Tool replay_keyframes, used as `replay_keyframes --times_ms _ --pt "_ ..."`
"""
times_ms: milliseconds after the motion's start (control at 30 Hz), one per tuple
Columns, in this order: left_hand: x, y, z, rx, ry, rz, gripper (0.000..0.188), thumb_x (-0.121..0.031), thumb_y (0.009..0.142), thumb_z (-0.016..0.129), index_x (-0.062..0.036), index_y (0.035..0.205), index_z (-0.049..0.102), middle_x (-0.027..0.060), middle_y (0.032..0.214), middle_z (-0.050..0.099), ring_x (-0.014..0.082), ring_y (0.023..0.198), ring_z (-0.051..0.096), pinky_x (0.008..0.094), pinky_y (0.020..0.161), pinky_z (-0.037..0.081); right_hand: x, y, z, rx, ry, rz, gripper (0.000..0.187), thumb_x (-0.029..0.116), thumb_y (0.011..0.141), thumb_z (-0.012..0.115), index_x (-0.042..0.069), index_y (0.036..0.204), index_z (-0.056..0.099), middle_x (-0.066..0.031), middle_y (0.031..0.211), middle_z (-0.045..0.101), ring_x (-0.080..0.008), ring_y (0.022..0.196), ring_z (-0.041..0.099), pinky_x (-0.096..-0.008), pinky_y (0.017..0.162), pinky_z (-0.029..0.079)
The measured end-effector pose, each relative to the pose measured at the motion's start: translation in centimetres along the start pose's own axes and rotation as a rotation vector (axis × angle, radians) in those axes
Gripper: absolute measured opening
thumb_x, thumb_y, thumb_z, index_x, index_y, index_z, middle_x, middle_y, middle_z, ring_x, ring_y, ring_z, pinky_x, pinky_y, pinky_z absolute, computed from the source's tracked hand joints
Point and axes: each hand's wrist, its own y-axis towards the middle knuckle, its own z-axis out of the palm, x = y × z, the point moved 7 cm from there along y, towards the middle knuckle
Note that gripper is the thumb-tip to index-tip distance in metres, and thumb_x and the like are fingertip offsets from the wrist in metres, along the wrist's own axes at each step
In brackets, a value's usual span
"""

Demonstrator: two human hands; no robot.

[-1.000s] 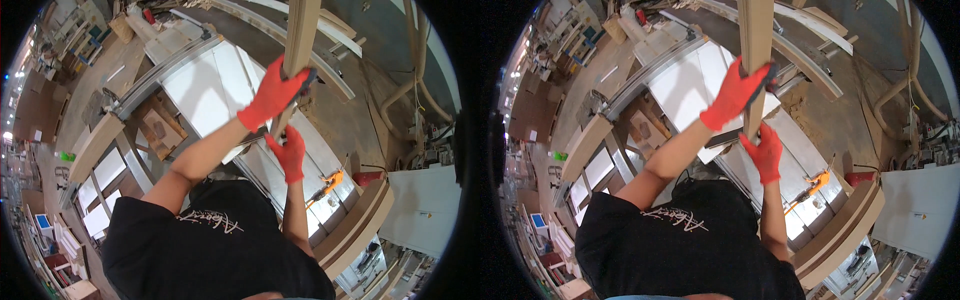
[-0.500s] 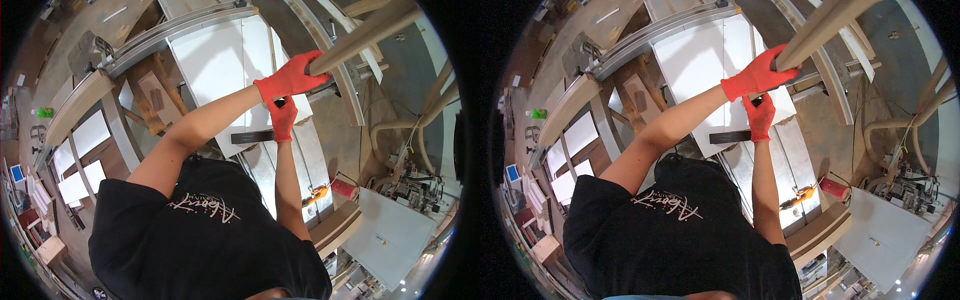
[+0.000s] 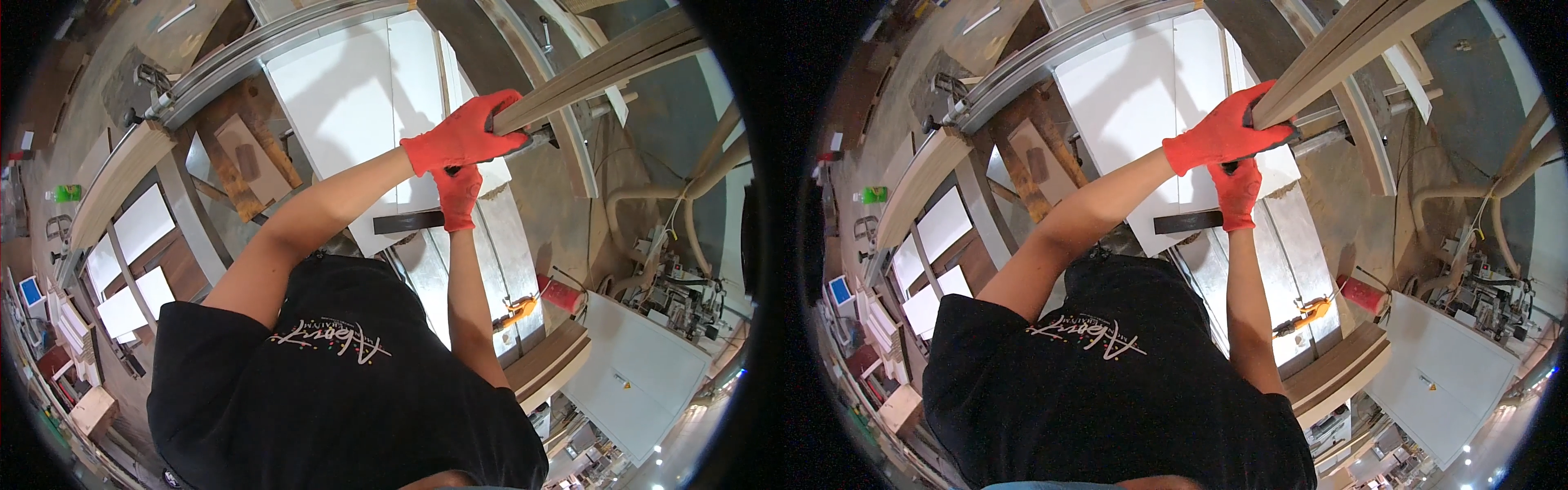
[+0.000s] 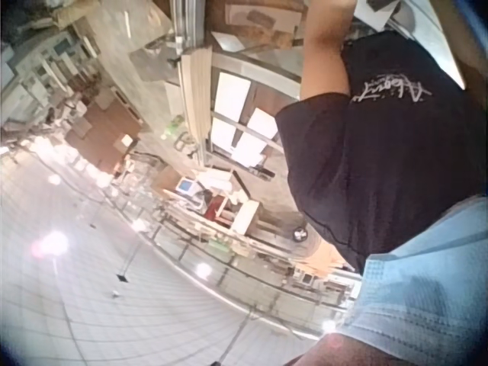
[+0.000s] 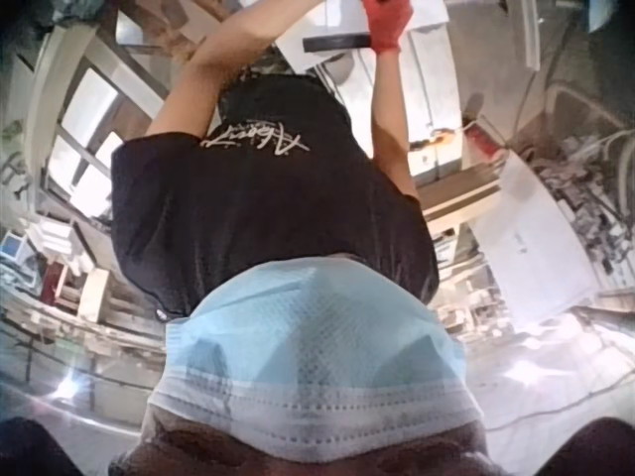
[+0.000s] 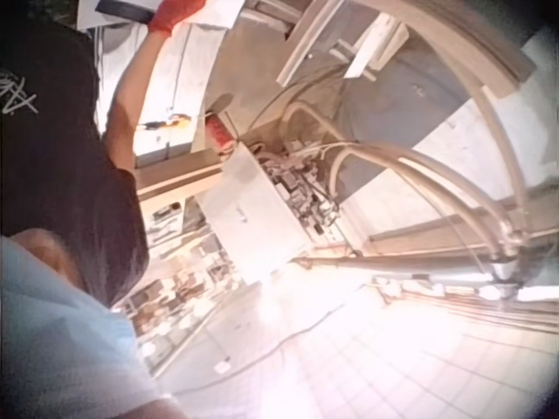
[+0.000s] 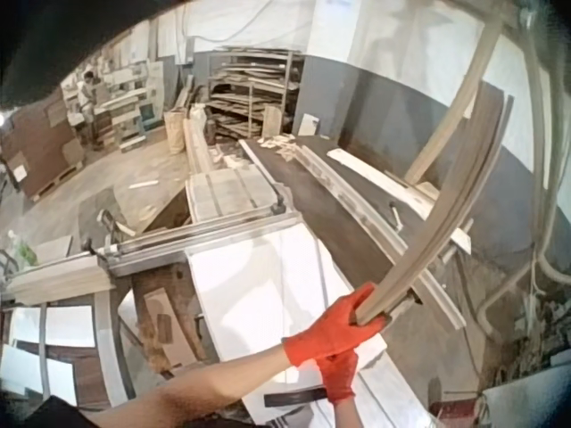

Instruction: Organizing and stacking wooden boards on a workbench in a workshop environment.

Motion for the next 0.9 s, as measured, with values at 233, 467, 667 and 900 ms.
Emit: replay_keyframes --times_ms 233,467,667,900 --pt "-0.7 -0.1 0.7 0.006 -0.005 -0.074 0.035 -0.024 0.090 0.076 -0.0095 0.118 0.061 0.0022 0.096 0.065 0.0127 0.083 0.060 0.0307 0.079 0.050 0.5 -0.6 -0.3 0.000 -0.058 -0.035 0.047 0.020 0.081 0.085 0.001 0.117 0.062 -0.0122 0.106 0.069 -0.0293 0.092 0.067 -0.0381 0.084 0.053" --pt "1.0 3.1 -0.5 0.102 -0.432 -0.292 0.032 -0.024 0.096 0.074 -0.0039 0.118 0.062 0.0065 0.100 0.067 0.0177 0.088 0.068 0.0333 0.078 0.058 5.5 -5.9 -3.1 -0.229 -0.123 -0.030 0.049 0.010 0.089 0.077 -0.003 0.130 0.053 -0.0152 0.107 0.063 -0.0214 0.094 0.060 -0.0379 0.086 0.051" --pt "10.5 3.1 -7.9 -0.600 0.000 -0.224 0.061 -0.035 0.101 0.067 -0.0016 0.146 0.042 0.0118 0.112 0.063 0.0204 0.104 0.061 0.0332 0.091 0.050 5.6 -5.1 -2.1 -0.088 -0.195 0.189 0.046 0.015 0.090 0.073 -0.002 0.129 0.055 -0.0230 0.108 0.067 -0.0387 0.098 0.066 -0.0433 0.086 0.052" --pt "16.3 5.8 -15.6 -0.538 0.265 -0.380 0.033 -0.015 0.088 0.055 -0.0014 0.116 0.068 0.0148 0.090 0.070 0.0273 0.081 0.068 0.0385 0.074 0.054 2.5 -1.3 2.1 0.093 -0.329 0.355 0.039 0.022 0.091 0.072 -0.001 0.115 0.052 -0.0249 0.103 0.066 -0.0433 0.096 0.064 -0.0482 0.083 0.051"
